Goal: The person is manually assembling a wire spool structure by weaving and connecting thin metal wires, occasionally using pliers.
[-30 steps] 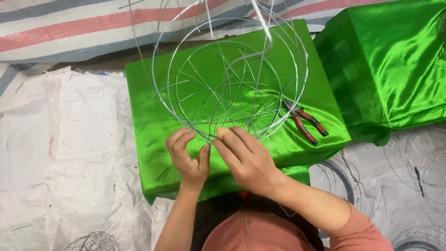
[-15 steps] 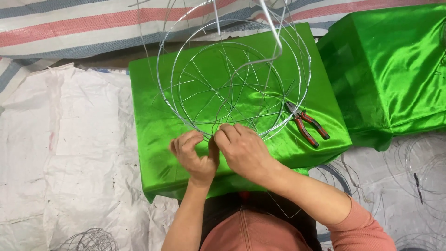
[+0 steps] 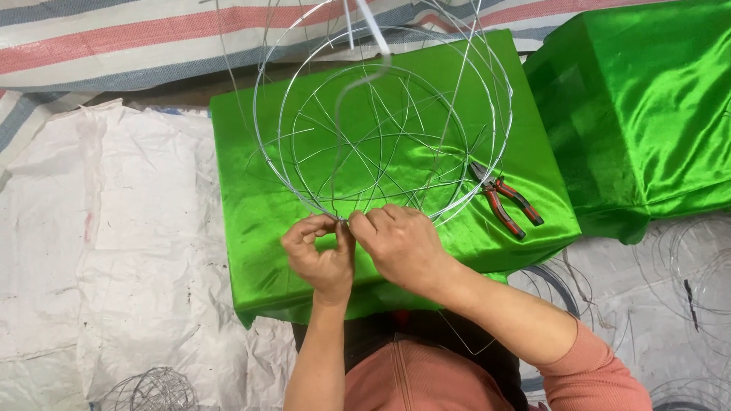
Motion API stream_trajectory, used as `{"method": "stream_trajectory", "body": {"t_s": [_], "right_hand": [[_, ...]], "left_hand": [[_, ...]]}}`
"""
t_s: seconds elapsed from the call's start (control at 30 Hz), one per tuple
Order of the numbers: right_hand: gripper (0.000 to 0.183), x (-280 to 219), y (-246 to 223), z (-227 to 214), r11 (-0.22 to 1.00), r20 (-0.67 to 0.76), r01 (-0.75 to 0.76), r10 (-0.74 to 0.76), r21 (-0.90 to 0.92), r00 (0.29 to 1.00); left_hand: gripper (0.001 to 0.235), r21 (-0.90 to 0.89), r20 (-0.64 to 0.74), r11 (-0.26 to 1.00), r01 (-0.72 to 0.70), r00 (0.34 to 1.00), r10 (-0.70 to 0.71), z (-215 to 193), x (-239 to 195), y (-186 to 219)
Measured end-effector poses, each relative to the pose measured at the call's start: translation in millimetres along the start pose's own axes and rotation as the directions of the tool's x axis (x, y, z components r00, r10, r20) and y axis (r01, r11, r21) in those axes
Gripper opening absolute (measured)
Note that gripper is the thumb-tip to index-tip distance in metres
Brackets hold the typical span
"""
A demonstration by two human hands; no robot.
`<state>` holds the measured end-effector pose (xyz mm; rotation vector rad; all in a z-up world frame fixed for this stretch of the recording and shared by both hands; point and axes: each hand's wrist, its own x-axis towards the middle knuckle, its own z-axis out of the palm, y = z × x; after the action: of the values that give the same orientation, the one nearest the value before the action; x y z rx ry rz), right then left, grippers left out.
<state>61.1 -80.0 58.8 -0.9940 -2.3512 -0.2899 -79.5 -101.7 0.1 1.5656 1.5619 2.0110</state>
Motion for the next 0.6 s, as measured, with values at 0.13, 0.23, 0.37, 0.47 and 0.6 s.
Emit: {"method": "stream_trajectory", "body": {"t_s": [0.13,0.23,0.37,0.47,0.6], "right_hand": [[0.005,4,-3,-3,1.0,0.044,-0.013,0.012,0.022,0.999],[0.005,4,-3,0,1.0,0.044,-0.023,0.023,0.007,0.999],[0.007,6,-9,-4,0.998,0.068,-0.043,0.04,0.035,0.997],[0.009,6,-10,-6,0.998,0.084,-0.049,0.045,0.045,0.995],[0.005,0,-7,0,0.999,0.054,-0.029,0.028,0.019,0.998]], "left_hand": [[0.032,0.021,0.05,0.999,0.049,0.997,-0.05,-9,3,-6],[0.024,-0.097,0.183,0.993,0.063,0.982,-0.045,-16,18,3],[0.024,-0.393,0.351,0.841,0.372,0.906,-0.237,-20,19,6],[0.01,-0.337,0.307,0.851,0.402,0.902,-0.305,-14,15,9],[0.008,-0.224,0.195,0.886,0.406,0.909,-0.368,-5,14,17]]}}
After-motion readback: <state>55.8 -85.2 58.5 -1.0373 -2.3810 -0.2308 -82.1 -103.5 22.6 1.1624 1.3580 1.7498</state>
